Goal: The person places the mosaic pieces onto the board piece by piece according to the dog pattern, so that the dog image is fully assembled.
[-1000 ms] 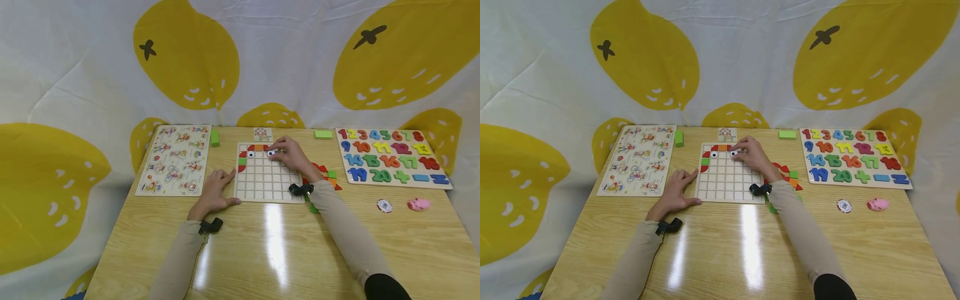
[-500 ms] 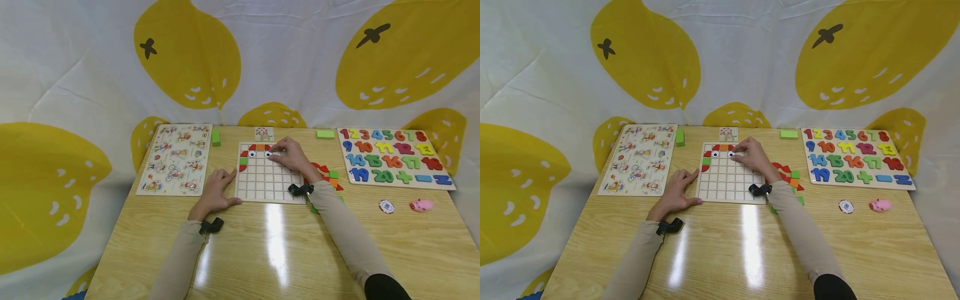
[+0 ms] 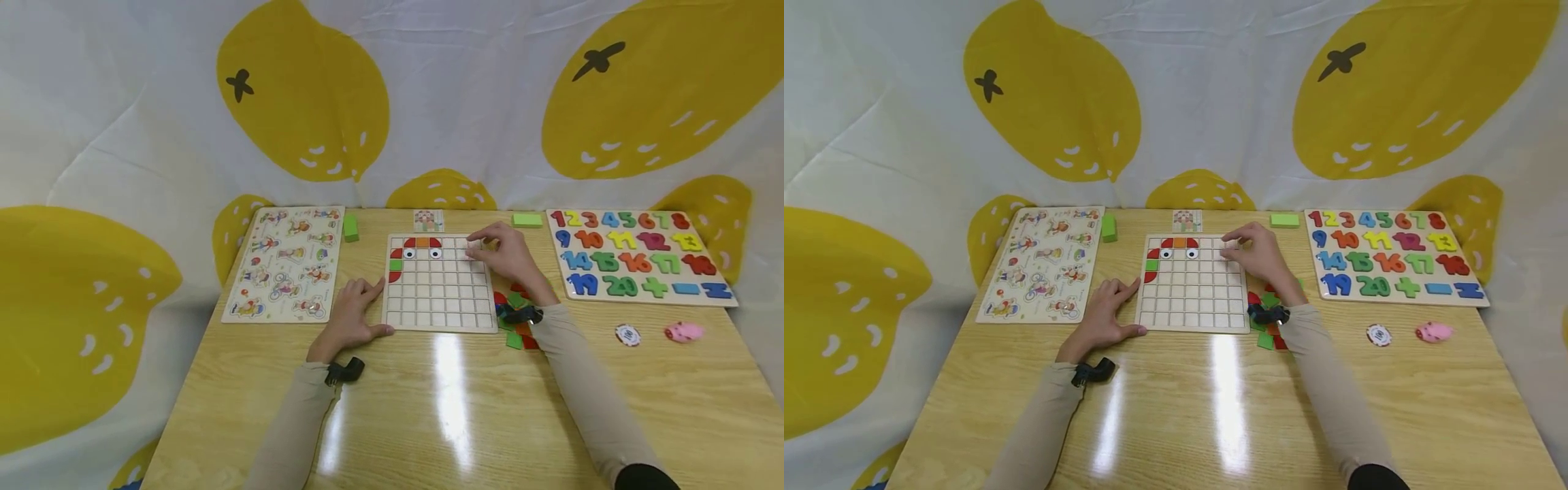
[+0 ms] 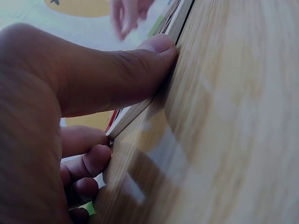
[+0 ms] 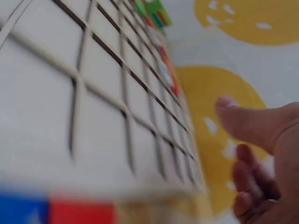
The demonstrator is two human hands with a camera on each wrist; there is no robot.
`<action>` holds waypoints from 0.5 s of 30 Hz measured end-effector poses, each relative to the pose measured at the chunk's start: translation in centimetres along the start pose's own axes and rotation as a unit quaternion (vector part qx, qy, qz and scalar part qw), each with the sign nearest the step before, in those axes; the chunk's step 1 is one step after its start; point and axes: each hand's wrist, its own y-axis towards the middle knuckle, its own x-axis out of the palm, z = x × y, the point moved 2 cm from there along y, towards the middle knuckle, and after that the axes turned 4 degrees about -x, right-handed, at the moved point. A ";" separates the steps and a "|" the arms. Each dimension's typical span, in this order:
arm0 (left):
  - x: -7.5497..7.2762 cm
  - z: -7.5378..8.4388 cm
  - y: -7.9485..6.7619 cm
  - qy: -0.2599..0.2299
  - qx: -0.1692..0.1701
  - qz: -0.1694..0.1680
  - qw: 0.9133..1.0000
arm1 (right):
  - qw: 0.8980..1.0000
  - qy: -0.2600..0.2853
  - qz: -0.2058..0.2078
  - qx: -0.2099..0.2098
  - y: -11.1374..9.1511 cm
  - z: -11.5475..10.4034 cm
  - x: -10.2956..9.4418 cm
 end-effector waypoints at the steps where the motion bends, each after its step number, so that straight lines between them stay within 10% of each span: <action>1: 0.0 0.0 -0.1 0.000 -0.001 0.002 1.000 | 1.000 -0.019 -0.006 0.010 -0.6 0.3 -1.0; 15: 0.1 0.2 0.0 -0.019 -0.009 0.001 1.000 | 0.987 -0.092 -0.091 0.099 -5.0 3.4 -3.8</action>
